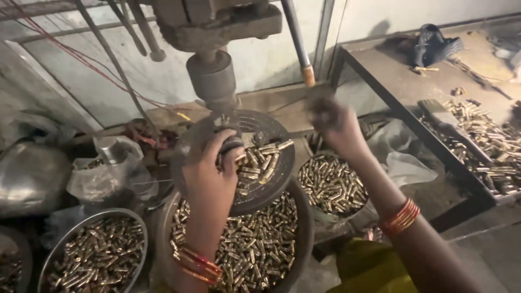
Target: The person processes small brass components using a manual press machine on a fabrication floor.
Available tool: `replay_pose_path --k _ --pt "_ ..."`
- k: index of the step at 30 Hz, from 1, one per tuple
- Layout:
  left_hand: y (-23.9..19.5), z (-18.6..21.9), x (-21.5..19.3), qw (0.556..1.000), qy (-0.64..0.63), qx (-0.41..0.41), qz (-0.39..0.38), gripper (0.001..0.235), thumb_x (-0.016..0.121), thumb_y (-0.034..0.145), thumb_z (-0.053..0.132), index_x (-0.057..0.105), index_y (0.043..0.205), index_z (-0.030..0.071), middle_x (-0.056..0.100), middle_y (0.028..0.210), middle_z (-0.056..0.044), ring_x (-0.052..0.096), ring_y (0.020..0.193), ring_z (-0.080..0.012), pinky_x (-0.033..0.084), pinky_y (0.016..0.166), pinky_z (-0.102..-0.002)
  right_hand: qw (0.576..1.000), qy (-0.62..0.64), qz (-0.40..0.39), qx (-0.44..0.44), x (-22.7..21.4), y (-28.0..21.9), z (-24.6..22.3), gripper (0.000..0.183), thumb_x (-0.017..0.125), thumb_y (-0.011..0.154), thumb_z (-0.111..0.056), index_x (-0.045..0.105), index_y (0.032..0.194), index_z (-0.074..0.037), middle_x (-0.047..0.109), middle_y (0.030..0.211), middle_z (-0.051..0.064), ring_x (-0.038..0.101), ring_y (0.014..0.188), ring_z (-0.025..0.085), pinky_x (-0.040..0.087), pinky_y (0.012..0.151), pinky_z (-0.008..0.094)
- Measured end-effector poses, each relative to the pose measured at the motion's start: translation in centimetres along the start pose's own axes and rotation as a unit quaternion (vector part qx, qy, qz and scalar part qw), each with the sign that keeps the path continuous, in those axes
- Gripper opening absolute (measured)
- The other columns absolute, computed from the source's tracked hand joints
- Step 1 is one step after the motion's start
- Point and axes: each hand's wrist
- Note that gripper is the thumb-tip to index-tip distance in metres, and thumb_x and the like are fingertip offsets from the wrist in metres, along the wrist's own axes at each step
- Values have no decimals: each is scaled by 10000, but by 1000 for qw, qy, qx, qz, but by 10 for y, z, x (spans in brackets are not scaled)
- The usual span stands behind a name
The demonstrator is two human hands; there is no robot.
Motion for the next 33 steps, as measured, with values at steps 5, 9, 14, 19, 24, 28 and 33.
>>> replay_pose_path --k 5,9,14,19,24,28,33 --pt "8 1 5 1000 -18 13 2 233 778 848 72 726 1073 101 708 986 -128 716 849 -305 568 733 -394 992 -75 -50 89 40 -94 154 231 683 875 -62 779 1084 -91 784 984 162 748 841 265 591 733 408" --pt "10 0 4 1000 -11 1 -11 234 780 828 65 729 1054 98 708 980 -113 719 849 -296 564 726 -397 975 -186 -57 104 68 -122 190 363 631 786 31 778 1093 -95 730 980 228 709 913 403 563 753 470" --pt "10 4 2 1000 -2 -6 -15 234 784 823 74 732 1050 99 702 973 -115 716 856 -303 554 739 -407 973 -230 -16 -18 87 -107 185 339 641 715 13 735 1037 -31 699 1065 222 617 1051 437 497 891 506" --pt "8 0 5 999 -33 -14 -3 204 780 841 81 730 1037 101 706 978 -106 725 855 -284 562 736 -388 952 -293 -77 -45 87 -98 172 284 671 679 -25 713 960 -33 681 1089 187 558 1106 415 434 949 517" --pt "7 2 4 1000 -17 3 6 199 767 849 105 744 1047 97 714 976 -113 720 850 -266 568 721 -372 935 -320 -128 -90 75 -94 166 275 707 650 -79 671 920 -46 642 1053 204 565 1062 428 439 901 522" --pt "7 -5 -9 987 38 -101 -122 225 753 901 317 774 1086 189 763 890 -17 733 708 -155 585 661 -313 942 -299 -99 -113 69 -103 182 209 678 694 -43 641 900 -51 657 997 187 592 1046 433 468 893 516" --pt "-3 -12 -39 914 12 -280 -294 304 664 992 390 762 1251 264 808 925 -9 662 684 -222 516 623 -370 976 -98 24 193 59 -100 129 160 659 885 -25 696 1041 -14 695 838 164 655 791 310 515 686 408"
Point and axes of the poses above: each hand's wrist, its own y-axis towards the middle knuckle, its own x-axis out of the palm, z = x × y
